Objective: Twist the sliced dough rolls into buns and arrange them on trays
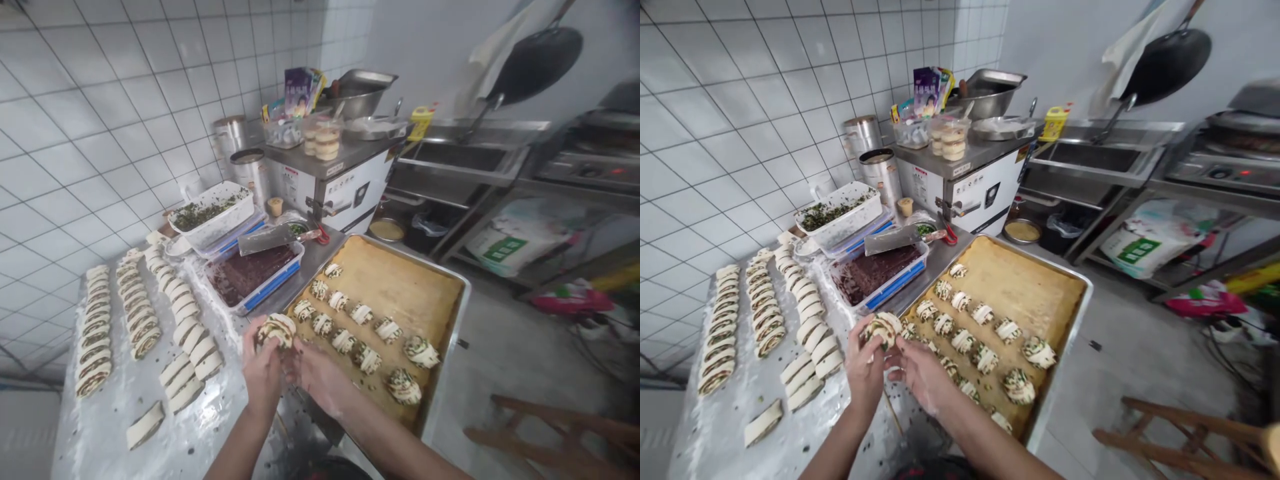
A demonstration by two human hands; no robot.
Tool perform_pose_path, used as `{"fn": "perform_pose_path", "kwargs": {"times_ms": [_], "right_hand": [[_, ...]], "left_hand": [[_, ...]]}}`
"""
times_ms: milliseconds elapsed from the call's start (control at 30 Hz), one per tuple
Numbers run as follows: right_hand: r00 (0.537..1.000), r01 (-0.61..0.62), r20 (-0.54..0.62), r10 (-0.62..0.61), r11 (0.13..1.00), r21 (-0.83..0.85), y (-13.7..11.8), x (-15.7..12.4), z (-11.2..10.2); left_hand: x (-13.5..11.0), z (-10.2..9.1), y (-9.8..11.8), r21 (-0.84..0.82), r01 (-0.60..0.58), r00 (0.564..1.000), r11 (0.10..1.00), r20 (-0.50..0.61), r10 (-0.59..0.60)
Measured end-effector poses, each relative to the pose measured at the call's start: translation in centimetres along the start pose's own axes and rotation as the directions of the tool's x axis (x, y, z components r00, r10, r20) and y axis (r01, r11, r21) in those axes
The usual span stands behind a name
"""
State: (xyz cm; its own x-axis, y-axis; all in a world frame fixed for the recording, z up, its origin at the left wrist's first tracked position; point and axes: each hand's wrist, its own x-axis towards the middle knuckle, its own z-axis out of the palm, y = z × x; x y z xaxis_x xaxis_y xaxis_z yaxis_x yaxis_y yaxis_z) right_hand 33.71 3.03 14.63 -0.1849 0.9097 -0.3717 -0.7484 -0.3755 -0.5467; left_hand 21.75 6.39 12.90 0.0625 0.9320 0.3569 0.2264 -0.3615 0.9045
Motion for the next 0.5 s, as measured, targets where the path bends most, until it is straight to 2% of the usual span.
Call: {"fn": "perform_pose_path", "kwargs": {"times_ms": [100,267,333,400,500], "right_hand": [[0.999,0.001,-0.049,-0.001,1.000,0.007,-0.6,0.2,-1.1],[0.987,-0.033,-0.160,0.016,0.994,-0.104,-1.7,1.1,-4.3],[0.978,-0.053,-0.207,0.016,0.983,-0.176,-2.7,1.8,-6.0],[0.973,-0.047,-0.231,-0.007,0.973,-0.224,-4.6,2.6,-8.2],[0.973,-0.034,-0.225,-0.045,0.942,-0.335,-9.4,3.8,-11.9]], "left_hand": [[-0.2,-0.1,-0.6,0.040,-0.133,0.978,0.990,0.164,0.125],[-0.9,1.0,-1.6,0.018,-0.159,0.907,0.987,0.398,0.138],[-1.2,1.8,-2.2,0.037,-0.145,0.889,0.989,0.444,0.114],[-1.3,2.7,-2.7,0.061,-0.128,0.888,0.990,0.452,0.087],[-1.2,3.5,-3.7,0.123,-0.098,0.908,0.988,0.416,0.038]]}}
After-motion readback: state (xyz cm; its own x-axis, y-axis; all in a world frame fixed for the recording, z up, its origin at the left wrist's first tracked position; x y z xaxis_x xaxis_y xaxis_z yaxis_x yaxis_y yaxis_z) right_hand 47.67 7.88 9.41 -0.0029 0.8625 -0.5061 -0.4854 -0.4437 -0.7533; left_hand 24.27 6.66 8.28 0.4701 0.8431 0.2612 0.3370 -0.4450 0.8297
